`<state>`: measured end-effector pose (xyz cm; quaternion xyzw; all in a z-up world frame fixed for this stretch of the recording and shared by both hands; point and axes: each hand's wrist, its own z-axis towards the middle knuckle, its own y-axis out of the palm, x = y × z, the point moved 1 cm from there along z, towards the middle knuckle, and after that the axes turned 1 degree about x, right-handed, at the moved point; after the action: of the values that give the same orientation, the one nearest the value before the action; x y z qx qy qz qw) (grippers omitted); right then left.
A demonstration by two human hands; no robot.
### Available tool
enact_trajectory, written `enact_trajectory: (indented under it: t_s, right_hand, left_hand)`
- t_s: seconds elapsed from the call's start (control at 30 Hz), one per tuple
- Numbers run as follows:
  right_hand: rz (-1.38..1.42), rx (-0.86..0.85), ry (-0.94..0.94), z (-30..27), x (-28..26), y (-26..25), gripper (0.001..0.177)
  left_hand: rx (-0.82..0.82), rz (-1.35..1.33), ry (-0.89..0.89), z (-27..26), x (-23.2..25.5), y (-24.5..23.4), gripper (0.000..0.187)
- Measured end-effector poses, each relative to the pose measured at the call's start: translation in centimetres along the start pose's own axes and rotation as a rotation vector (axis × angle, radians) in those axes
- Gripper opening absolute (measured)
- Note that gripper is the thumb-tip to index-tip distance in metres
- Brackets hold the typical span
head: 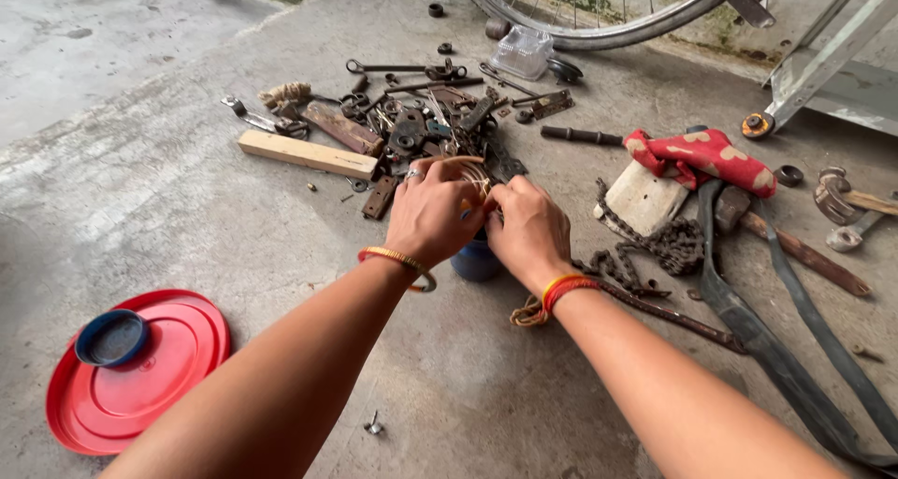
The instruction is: The person picks up and sorts various small metal parts, including nuts and bolts, and places some of them into a white plastic container.
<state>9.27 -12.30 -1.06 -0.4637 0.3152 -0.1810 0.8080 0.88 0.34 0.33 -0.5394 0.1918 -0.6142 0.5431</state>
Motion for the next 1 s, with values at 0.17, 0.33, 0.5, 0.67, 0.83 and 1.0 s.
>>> enact_trajectory:
  t_s: [0.17,0.33,0.5,0.67,0.83,1.0]
  right_hand:
    - [0.016,0.143,-0.295,-1.0,-1.3,2.2,0.01]
    - [0.203,-0.147,-0.581,-3.8,-4.4,4.9,0.01]
    - [0.357,-0.39,-0.571,-6.8,-7.1,6.1,0.019]
    - [0.404,-0.685,-0.565,-9.0,-8.6,6.4,0.04]
    - [0.436,-0.802,-0.575,-10.3,-9.2,6.3,0.044]
    - [0.413,-0.868,-0.591,-10.8,-9.5,7.1,0.03]
  left_hand:
    - [0.069,0.003,-0.042,-0.9,-5.0,-0.4,0.017]
    - [-0.036,0.138,-0.199,-4.7,-10.6,-2.0,0.015]
    - [-0.121,0.197,-0.367,-9.1,-12.8,-2.5,0.024]
    - [-0.136,0.252,-0.412,-10.9,-12.6,-2.0,0.034]
    - [-0.099,0.279,-0.43,-11.2,-12.8,-1.5,0.039]
    - [-0.152,0.307,-0.535,-10.1,-12.7,-1.2,0.032]
